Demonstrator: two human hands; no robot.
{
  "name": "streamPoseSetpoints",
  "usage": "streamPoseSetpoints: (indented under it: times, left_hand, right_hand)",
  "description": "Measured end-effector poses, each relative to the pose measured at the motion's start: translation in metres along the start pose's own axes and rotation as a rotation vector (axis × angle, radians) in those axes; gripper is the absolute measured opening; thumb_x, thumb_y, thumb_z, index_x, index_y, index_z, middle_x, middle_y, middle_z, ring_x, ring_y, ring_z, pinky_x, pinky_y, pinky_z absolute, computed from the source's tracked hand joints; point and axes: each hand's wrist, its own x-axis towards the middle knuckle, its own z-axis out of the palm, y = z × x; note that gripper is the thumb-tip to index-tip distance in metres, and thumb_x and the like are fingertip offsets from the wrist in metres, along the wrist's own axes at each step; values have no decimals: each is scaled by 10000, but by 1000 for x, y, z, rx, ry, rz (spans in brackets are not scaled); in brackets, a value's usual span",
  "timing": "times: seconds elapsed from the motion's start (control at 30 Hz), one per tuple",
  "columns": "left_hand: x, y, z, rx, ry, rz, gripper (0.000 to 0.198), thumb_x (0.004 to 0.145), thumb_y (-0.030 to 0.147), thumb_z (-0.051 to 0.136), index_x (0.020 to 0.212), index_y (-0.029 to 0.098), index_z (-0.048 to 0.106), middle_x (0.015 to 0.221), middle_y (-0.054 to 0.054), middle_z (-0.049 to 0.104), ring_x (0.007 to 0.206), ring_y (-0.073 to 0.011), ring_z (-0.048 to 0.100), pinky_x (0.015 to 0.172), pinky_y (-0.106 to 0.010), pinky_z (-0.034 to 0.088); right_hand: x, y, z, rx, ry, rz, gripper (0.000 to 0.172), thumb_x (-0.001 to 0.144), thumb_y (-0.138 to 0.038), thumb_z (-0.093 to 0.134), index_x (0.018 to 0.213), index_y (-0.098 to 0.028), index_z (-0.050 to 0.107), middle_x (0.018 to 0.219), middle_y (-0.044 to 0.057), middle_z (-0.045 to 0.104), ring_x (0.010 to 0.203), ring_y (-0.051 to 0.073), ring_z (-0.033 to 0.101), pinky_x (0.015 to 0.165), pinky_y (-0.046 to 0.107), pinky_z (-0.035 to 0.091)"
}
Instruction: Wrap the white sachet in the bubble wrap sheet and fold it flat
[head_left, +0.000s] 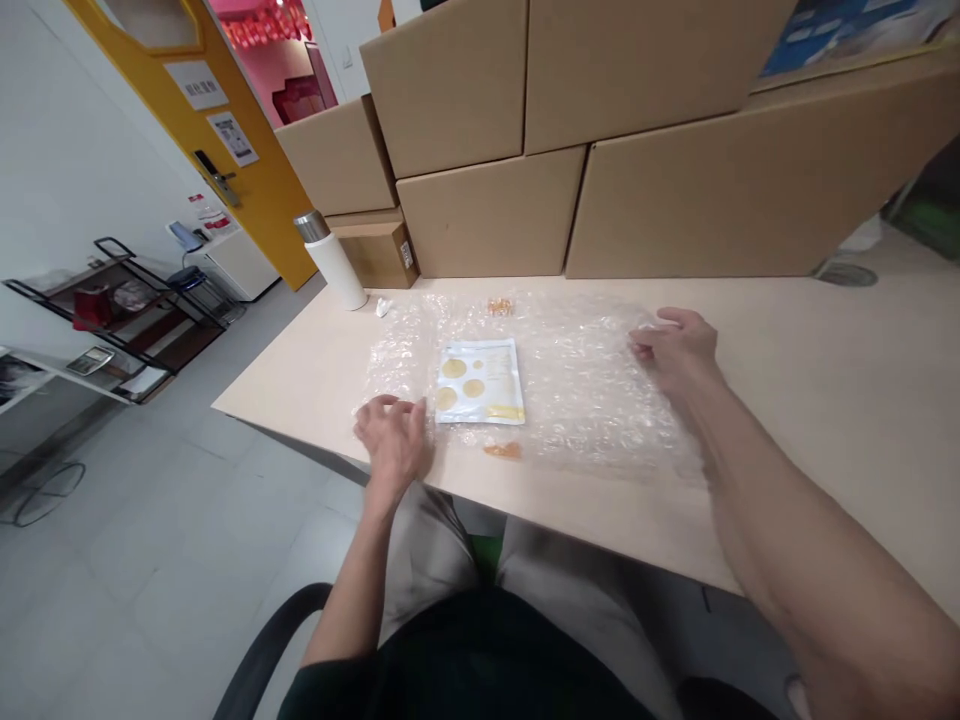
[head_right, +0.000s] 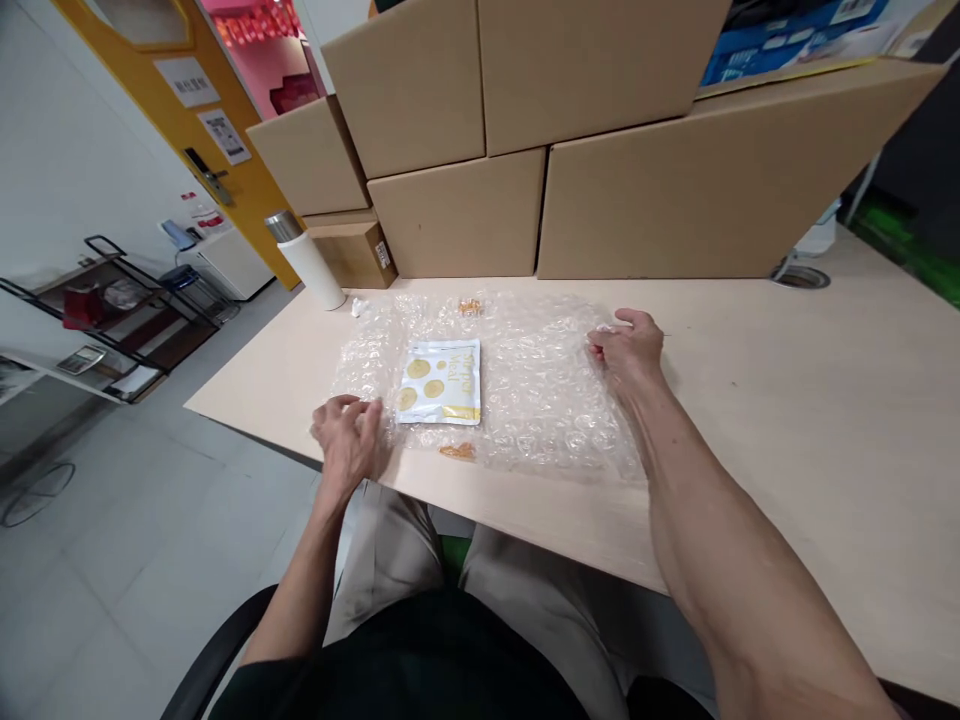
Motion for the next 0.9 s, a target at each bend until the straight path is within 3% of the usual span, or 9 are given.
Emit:
streamPoseSetpoints:
  times: [0.1, 0.23, 0.33, 0.5, 0.7, 0.83, 0.9]
  left_hand:
    - [11, 20, 9, 26, -198, -46, 419, 894, 547, 543, 792, 185, 727, 1050, -157, 601, 1089, -372, 491, 960, -545, 372]
    - [17, 30, 15, -30, -276, -70, 260, 879, 405, 587, 790, 190, 702, 1040, -125, 611, 1075, -335, 501, 940, -491, 387]
    - [18, 28, 14, -117, -283, -98, 271, 895, 392, 555, 749, 195, 672, 994, -99, 624, 1049, -297, 525, 926, -444, 406]
    - [32, -3, 1, -131, -184, -212, 313, 887, 445, 517, 732, 207, 650, 1010, -91, 636, 1022, -275, 559, 895, -401, 434]
    - [46, -60, -12, 54, -127, -329, 314, 857, 443, 533, 710, 205, 677, 1091, -148, 640, 1117, -359, 531, 948, -468, 400]
    - [45, -74, -11, 84, -138, -352, 306, 859, 439, 526, 770, 205, 701, 1163, -158, 611, 1159, -377, 504, 974, -499, 384]
    - [43, -76, -10, 81, -134, -357, 297, 863, 430, 521, 789, 205, 701, 1178, -159, 602, 1164, -380, 500, 976, -508, 383]
  right_hand:
    - [-3, -1, 0, -8, 2, 26, 426, 631, 11, 611, 983, -202, 502, 727, -52, 554, 494, 62, 485, 463, 207, 382]
    - [-7, -2, 1, -26, 8, 16, 412, 629, 14, 616, 959, -206, 503, 718, -50, 549, 484, 66, 475, 460, 219, 369]
    - [-5, 1, 1, -29, 7, -6, 409, 620, 19, 624, 938, -214, 511, 696, -59, 534, 476, 74, 475, 452, 224, 379]
    - [-2, 4, 0, -48, 2, -27, 420, 577, 6, 625, 909, -226, 512, 683, -49, 543, 483, 93, 498, 447, 238, 378]
    - [-2, 7, 1, -81, -6, -55, 429, 526, -59, 701, 865, -246, 516, 657, -31, 557, 484, 120, 502, 444, 271, 385]
    - [9, 14, -5, -123, -10, -63, 449, 484, -102, 726, 851, -261, 522, 644, -19, 579, 478, 145, 503, 464, 311, 388]
    - [14, 12, -11, -259, 9, -133, 407, 497, -116, 705, 836, -263, 534, 705, 3, 607, 508, 155, 522, 527, 354, 436]
